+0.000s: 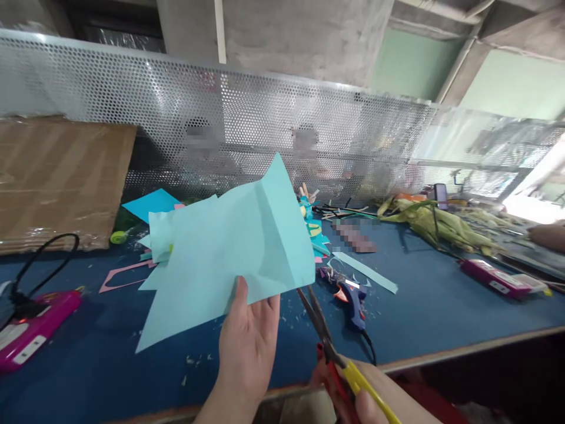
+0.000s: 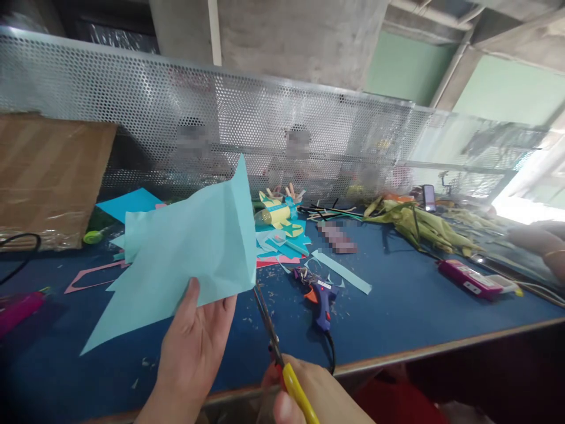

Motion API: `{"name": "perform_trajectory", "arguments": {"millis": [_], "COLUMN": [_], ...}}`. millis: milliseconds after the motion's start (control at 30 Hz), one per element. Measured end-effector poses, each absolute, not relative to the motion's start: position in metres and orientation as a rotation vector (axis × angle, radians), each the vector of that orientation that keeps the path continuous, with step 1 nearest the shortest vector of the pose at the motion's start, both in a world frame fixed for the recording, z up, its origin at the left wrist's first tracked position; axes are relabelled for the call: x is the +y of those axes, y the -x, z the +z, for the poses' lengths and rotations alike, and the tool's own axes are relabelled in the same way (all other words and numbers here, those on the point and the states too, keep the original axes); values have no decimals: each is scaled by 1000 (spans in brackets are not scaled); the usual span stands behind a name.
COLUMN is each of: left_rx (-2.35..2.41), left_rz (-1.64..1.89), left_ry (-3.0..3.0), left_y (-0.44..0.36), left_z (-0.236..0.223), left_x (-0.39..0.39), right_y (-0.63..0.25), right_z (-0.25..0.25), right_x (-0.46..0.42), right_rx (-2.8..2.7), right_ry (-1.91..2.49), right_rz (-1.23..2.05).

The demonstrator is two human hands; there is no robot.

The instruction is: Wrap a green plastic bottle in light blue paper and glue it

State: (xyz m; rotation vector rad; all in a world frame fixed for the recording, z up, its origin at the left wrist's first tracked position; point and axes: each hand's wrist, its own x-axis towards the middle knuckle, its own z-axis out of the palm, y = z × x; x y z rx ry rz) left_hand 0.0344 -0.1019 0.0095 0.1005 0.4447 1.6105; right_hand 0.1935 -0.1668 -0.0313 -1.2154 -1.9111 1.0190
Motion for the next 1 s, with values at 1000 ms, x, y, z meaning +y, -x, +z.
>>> {"name": "perform_trajectory", "arguments": {"millis": [1000], "left_rx": [597], "left_rz": [1659], "left_ry": [-146], "left_y": [-34], "left_z": [35], "left_x": [-117], "right_y": [-174], "right_z": [-3], "right_x": [-144], "right_rx": [-2040], "right_ry": [1166], "right_rz": [694]}}
